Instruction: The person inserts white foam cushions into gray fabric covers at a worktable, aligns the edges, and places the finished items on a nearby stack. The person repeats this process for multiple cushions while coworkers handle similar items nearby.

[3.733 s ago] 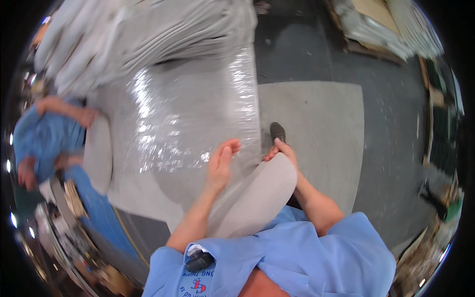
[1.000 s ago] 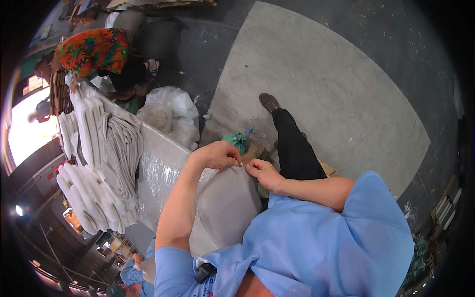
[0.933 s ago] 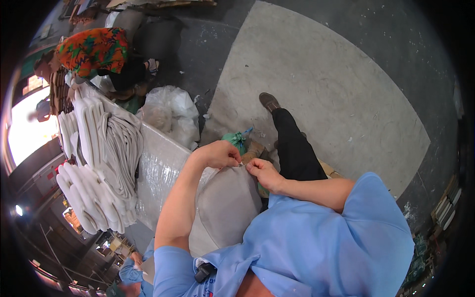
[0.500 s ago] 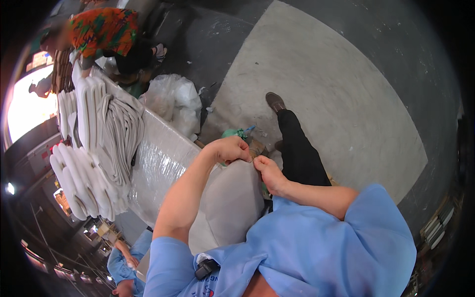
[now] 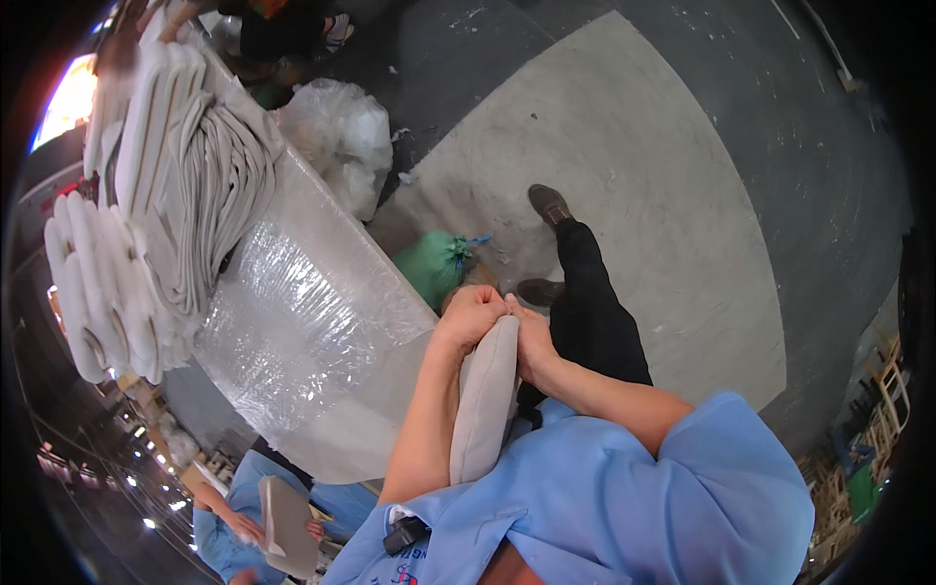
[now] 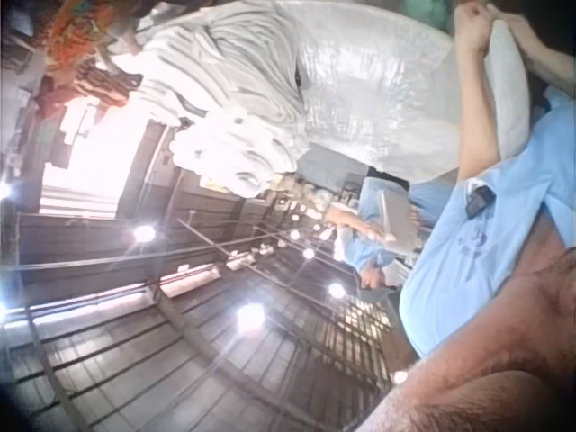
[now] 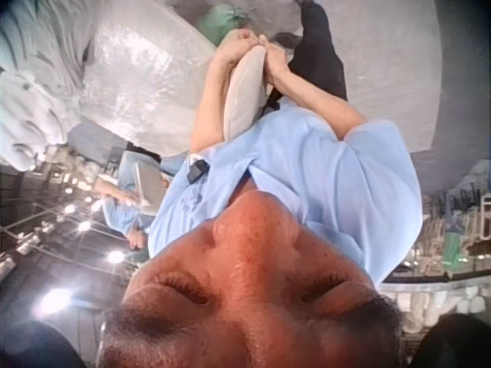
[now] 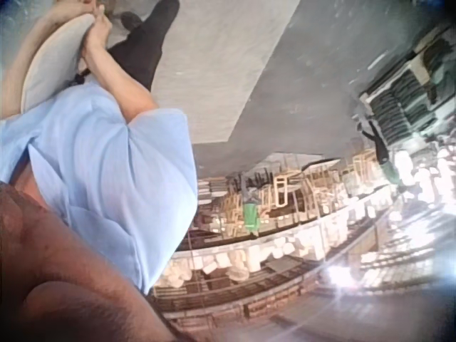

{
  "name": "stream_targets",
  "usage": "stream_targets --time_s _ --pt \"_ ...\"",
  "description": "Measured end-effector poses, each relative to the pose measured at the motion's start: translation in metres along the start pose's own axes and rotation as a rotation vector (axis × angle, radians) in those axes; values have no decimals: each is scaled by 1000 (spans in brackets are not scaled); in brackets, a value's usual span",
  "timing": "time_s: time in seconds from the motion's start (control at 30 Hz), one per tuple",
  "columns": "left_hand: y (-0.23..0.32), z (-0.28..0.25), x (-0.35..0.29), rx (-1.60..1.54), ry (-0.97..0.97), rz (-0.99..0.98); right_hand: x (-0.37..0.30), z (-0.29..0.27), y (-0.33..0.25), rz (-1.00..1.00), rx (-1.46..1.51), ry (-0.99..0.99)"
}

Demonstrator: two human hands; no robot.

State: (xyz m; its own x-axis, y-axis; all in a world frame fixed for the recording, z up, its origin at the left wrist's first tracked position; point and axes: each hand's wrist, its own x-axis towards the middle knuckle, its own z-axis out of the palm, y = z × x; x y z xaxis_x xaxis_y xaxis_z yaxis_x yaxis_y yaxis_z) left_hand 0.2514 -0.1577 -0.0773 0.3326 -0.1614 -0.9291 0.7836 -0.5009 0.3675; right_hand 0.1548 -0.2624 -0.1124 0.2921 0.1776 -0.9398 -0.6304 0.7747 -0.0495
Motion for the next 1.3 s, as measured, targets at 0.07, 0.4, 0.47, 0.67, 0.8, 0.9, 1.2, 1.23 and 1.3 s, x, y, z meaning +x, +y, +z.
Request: stream_targets --time_s 0.07,0.4,0.47,0.67,0.8,0.9,1.2,1.23,1.3 --pt "0 2 -7 -51 69 -8 14 -6 6 0 -75 -22" --pt "-12 2 12 68 235 196 1 20 -32 146 -90 -167" --pt "-8 5 9 -28 177 174 2 20 -33 144 -30 -210" --pt "-13 2 6 -81 170 194 30 6 -24 -28 -186 -91" --pt "-30 3 14 -44 213 268 19 12 -33 -72 -301 -15" --pt "-46 8 17 -50 286 292 28 13 -32 -94 -419 55" --pt "-47 8 12 58 388 216 63 3 -18 -37 -581 56" --pt "-46 6 9 75 369 210 65 0 -16 -20 -571 30" --pt "-33 0 0 52 440 308 56 10 -18 -25 -544 38"
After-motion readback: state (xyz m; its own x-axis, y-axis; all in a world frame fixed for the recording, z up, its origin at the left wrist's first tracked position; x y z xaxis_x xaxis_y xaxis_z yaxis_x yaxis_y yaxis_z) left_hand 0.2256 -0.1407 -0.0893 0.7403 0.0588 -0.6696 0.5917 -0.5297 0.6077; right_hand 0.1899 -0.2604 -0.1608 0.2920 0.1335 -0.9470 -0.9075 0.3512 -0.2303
